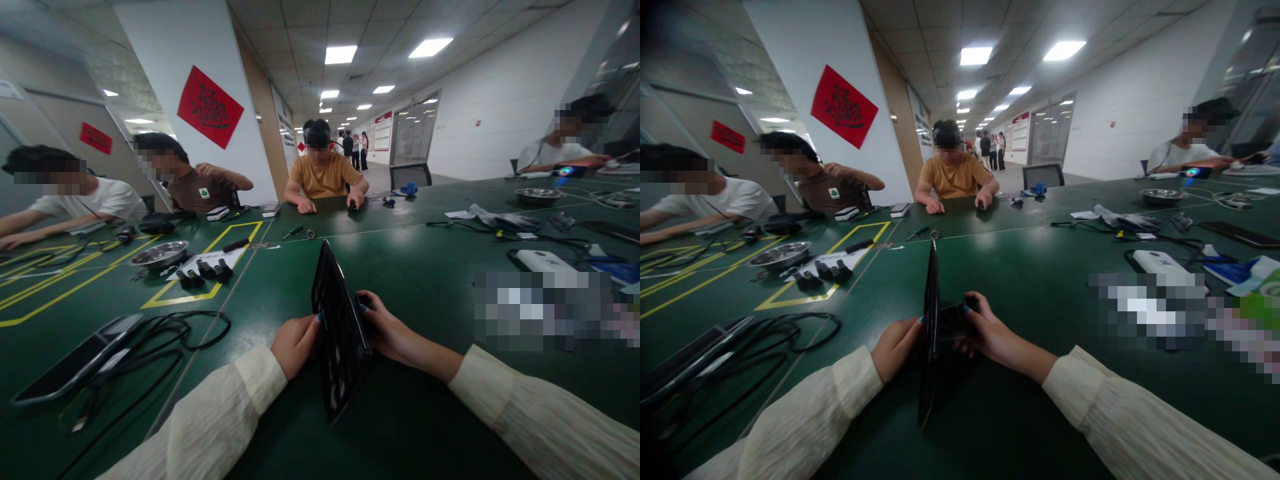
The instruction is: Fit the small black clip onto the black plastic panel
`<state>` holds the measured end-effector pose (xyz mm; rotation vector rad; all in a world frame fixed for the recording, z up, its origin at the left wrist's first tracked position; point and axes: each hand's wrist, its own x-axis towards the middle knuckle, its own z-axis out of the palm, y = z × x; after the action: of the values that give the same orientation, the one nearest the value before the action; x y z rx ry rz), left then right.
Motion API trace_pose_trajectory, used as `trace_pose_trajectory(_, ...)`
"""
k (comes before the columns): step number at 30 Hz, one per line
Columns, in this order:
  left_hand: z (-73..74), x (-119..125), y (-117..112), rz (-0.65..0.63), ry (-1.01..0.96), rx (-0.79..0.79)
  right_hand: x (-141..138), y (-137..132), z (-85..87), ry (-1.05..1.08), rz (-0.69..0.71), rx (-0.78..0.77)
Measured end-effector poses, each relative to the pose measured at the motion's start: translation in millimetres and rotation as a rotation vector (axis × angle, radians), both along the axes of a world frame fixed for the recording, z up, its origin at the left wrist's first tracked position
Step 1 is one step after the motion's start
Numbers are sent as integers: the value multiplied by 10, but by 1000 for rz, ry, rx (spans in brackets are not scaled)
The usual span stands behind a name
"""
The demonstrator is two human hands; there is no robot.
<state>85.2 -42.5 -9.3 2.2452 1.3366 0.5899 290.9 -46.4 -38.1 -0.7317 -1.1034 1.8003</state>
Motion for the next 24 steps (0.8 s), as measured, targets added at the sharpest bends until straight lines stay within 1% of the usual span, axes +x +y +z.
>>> trace_pose_trajectory(5,-21,-9,15,-96,27,41,1,-4,19,6,-2,-14)
trace_pose_trajectory(7,-15,-6,9,-74,26,35,1,-6,19,6,-9,-11)
trace_pose_trajectory(11,10,16,-5,21,10,-13,-7,-19,45,2,-12,-22)
trace_pose_trajectory(13,10,17,-2,16,15,-18,-12,-26,65,-2,-19,-33)
trace_pose_trajectory(18,-11,-14,13,-78,25,15,-10,-24,57,4,-24,-27)
trace_pose_trajectory(24,-14,0,3,18,-2,-9,1,-11,17,18,-5,-9)
